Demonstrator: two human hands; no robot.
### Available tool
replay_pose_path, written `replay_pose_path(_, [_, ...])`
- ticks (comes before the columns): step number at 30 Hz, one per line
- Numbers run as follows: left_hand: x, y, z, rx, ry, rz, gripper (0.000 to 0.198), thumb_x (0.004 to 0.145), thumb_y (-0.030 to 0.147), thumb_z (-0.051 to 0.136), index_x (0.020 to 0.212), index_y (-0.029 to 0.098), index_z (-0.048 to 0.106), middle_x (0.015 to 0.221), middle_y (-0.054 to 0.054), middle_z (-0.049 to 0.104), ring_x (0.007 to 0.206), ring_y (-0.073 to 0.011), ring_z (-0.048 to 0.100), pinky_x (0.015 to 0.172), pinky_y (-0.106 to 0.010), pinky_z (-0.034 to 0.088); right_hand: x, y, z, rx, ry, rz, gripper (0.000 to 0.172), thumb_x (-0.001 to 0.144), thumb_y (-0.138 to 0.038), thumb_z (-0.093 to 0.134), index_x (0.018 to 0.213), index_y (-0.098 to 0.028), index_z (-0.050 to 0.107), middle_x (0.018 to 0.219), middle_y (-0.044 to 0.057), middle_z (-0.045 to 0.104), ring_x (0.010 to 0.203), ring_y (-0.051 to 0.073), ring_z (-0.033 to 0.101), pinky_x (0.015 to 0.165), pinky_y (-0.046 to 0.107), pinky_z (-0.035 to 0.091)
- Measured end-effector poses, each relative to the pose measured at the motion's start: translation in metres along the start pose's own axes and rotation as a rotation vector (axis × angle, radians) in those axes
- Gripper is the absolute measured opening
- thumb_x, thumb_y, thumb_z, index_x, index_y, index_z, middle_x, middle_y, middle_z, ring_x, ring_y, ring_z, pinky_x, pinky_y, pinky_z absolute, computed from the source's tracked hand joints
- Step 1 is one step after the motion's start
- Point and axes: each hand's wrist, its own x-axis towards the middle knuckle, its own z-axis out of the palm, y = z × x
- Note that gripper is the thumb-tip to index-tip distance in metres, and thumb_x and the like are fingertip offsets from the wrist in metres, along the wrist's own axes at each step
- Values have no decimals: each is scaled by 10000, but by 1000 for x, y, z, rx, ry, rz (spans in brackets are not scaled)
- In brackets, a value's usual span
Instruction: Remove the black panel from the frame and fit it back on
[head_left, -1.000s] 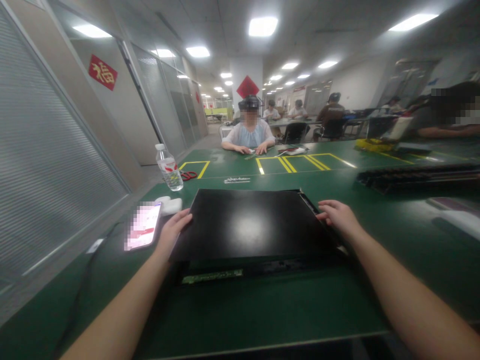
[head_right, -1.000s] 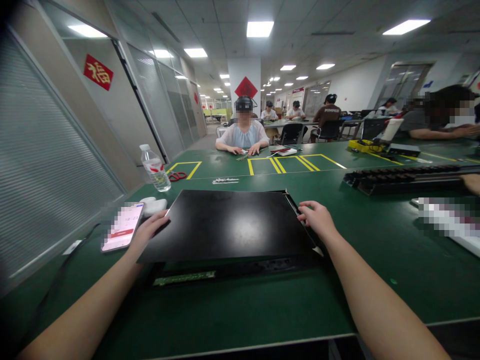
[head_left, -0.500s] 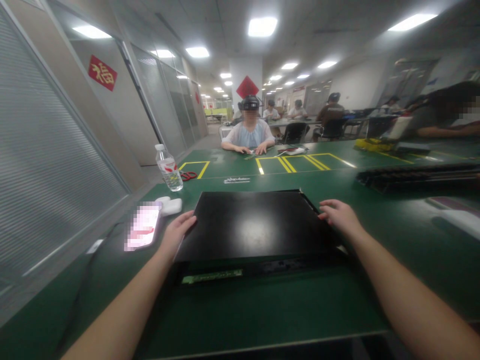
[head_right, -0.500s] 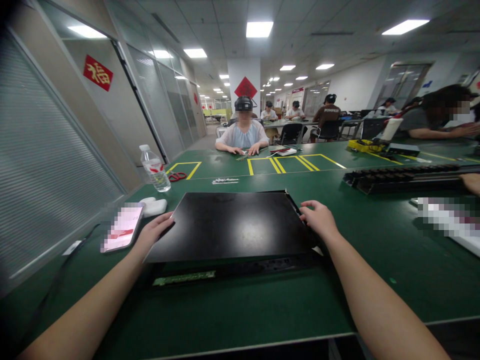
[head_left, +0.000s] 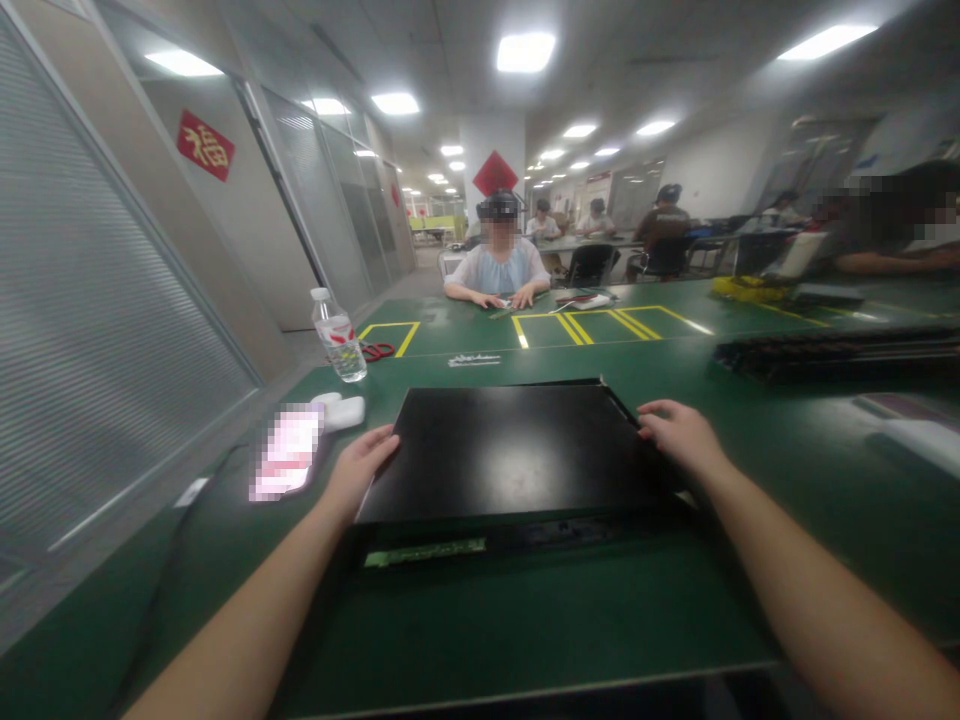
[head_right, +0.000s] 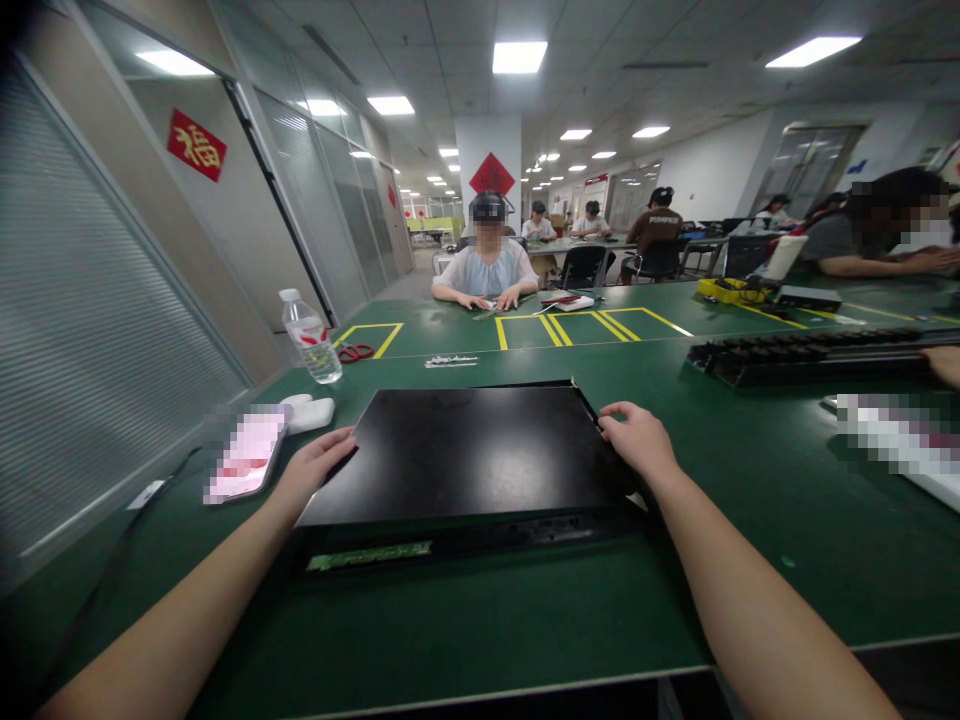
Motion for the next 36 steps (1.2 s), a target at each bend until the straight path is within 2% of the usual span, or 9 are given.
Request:
replay_pose_path(11, [-8,8,3,18,-44,-19,397,617,219,878,982,147,738,898,-94,810,913,-267,767,811,-328,611,-8,-9,-3,-106,29,-84,214,801,-275,621,955,-227,762,765,43,759,739,221,680,604,290,426])
replay_pose_path(18, [-8,7,3,35,-69,22,527,517,321,939,973,144,743,930,-107,811,1003,-306,748,829,-349,603,-9,-8,0,-214,50,-161,210,814,-296,608,914,-238,783,833,65,757,788,232,668,647,295,430])
replay_pose_path(25, [-6,4,1,54,-103,23,577,518,380,938,992,136,718,955,-119,807,910,-295,765,783,-360,600,-12,-10,0,-273,52,-170,228,825,-296,604,935,-240,795,853,64,756,783,229,660,641,293,426])
replay_pose_path(31, [-3,0,-1,66,-109,28,595,538,382,926,1028,125,708,996,-133,798,935,-277,758,810,-336,582,-11,-8,0,-273,56,-195,220,820,-298,600,908,-247,795,849,57,761,790,226,662,641,290,426])
replay_pose_path(36, [-2,-2,-1,74,-111,31,574,567,374,910,1048,132,713,1009,-131,795,943,-281,755,843,-364,580,-10,-7,0,-262,61,-209,194,806,-285,618,878,-246,794,854,58,765,793,228,666,650,291,439])
